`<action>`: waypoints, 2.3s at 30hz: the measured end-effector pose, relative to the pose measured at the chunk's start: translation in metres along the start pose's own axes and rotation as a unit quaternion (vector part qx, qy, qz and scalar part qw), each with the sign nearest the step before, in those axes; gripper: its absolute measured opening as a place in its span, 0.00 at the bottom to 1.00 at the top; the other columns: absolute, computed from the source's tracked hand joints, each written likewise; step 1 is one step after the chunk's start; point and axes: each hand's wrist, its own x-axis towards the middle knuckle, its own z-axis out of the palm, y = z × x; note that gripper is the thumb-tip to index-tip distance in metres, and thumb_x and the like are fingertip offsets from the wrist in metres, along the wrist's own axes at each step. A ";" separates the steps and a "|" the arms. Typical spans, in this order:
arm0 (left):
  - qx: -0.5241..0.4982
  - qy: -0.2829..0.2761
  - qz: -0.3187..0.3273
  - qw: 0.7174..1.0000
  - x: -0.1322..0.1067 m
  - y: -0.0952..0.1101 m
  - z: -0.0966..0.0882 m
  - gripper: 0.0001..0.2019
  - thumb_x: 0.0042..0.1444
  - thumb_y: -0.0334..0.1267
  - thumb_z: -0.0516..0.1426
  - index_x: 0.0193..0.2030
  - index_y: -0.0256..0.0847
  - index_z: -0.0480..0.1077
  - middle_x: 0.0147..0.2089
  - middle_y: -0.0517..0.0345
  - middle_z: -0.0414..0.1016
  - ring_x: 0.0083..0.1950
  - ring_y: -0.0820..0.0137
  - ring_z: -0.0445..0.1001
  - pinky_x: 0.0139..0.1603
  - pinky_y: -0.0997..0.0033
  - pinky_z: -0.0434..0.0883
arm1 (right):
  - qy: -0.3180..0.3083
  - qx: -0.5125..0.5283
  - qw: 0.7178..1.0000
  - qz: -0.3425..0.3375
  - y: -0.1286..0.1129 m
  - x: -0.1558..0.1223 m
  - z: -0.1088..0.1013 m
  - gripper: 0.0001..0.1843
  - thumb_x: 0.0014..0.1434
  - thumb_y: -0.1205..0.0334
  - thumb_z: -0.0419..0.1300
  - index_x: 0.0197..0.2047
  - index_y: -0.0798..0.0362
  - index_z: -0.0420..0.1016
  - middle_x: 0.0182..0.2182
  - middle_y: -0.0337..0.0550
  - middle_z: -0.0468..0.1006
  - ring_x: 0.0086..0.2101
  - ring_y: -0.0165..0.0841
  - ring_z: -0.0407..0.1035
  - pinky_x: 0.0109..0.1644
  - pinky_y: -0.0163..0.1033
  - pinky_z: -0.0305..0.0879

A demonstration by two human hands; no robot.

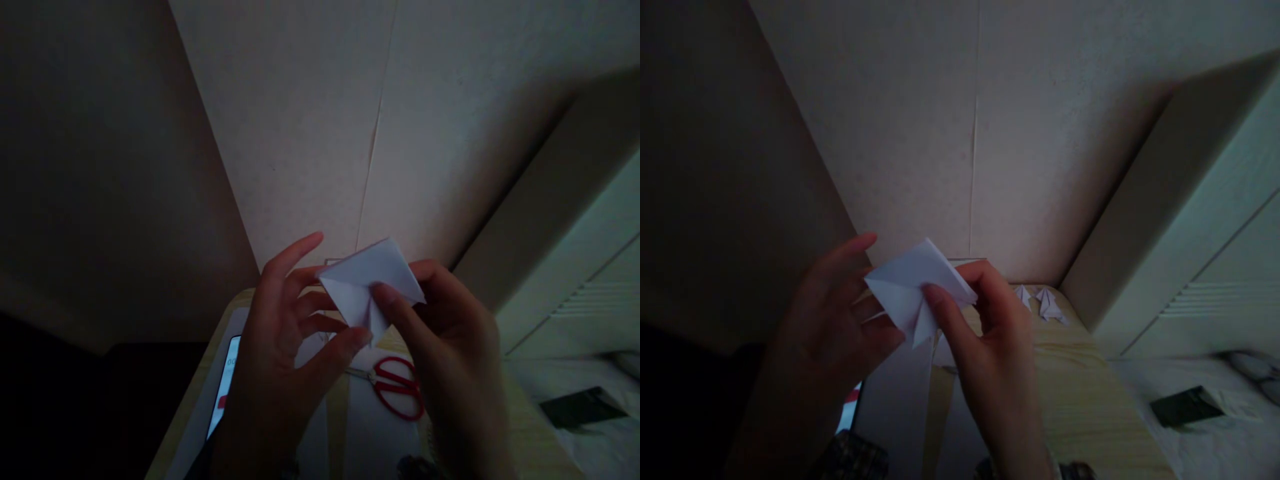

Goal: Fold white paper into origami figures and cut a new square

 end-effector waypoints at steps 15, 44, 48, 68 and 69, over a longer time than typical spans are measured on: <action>0.100 0.084 0.015 0.991 0.000 0.003 0.004 0.07 0.50 0.32 0.63 0.34 0.46 0.70 0.34 0.66 0.76 0.34 0.73 0.77 0.36 0.76 0.75 | -0.041 -0.022 0.999 0.028 -0.004 0.000 -0.003 0.04 0.56 0.65 0.65 0.32 0.47 0.73 0.28 0.34 0.79 0.30 0.31 0.75 0.36 0.36 0.72; 0.041 0.069 -0.041 0.996 0.007 0.005 -0.006 0.12 0.48 0.31 0.65 0.40 0.44 0.74 0.32 0.64 0.80 0.36 0.71 0.80 0.34 0.79 0.75 | -0.074 -0.252 0.934 -0.241 -0.004 0.003 -0.020 0.07 0.62 0.69 0.60 0.41 0.47 0.74 0.37 0.39 0.73 0.40 0.34 0.68 0.43 0.43 0.63; 0.040 0.083 -0.029 0.995 0.005 0.008 -0.003 0.16 0.50 0.34 0.64 0.46 0.48 0.70 0.30 0.68 0.78 0.33 0.71 0.79 0.32 0.77 0.75 | -0.120 -0.259 0.925 -0.253 -0.004 0.005 -0.017 0.11 0.62 0.71 0.58 0.46 0.47 0.72 0.38 0.39 0.74 0.40 0.33 0.68 0.45 0.43 0.63; 0.050 0.022 -0.076 0.996 0.004 0.012 -0.009 0.10 0.49 0.31 0.63 0.36 0.47 0.68 0.27 0.68 0.78 0.28 0.72 0.77 0.29 0.78 0.72 | -0.204 -0.223 0.921 -0.246 0.000 0.008 -0.031 0.07 0.63 0.67 0.60 0.41 0.45 0.75 0.37 0.39 0.72 0.39 0.31 0.69 0.38 0.36 0.67; 0.046 0.022 -0.077 0.996 0.005 0.011 -0.009 0.11 0.49 0.32 0.63 0.36 0.47 0.66 0.26 0.69 0.78 0.26 0.74 0.76 0.28 0.78 0.71 | -0.210 -0.221 0.921 -0.244 0.000 0.008 -0.032 0.08 0.63 0.68 0.59 0.41 0.45 0.75 0.37 0.39 0.73 0.39 0.31 0.70 0.38 0.36 0.67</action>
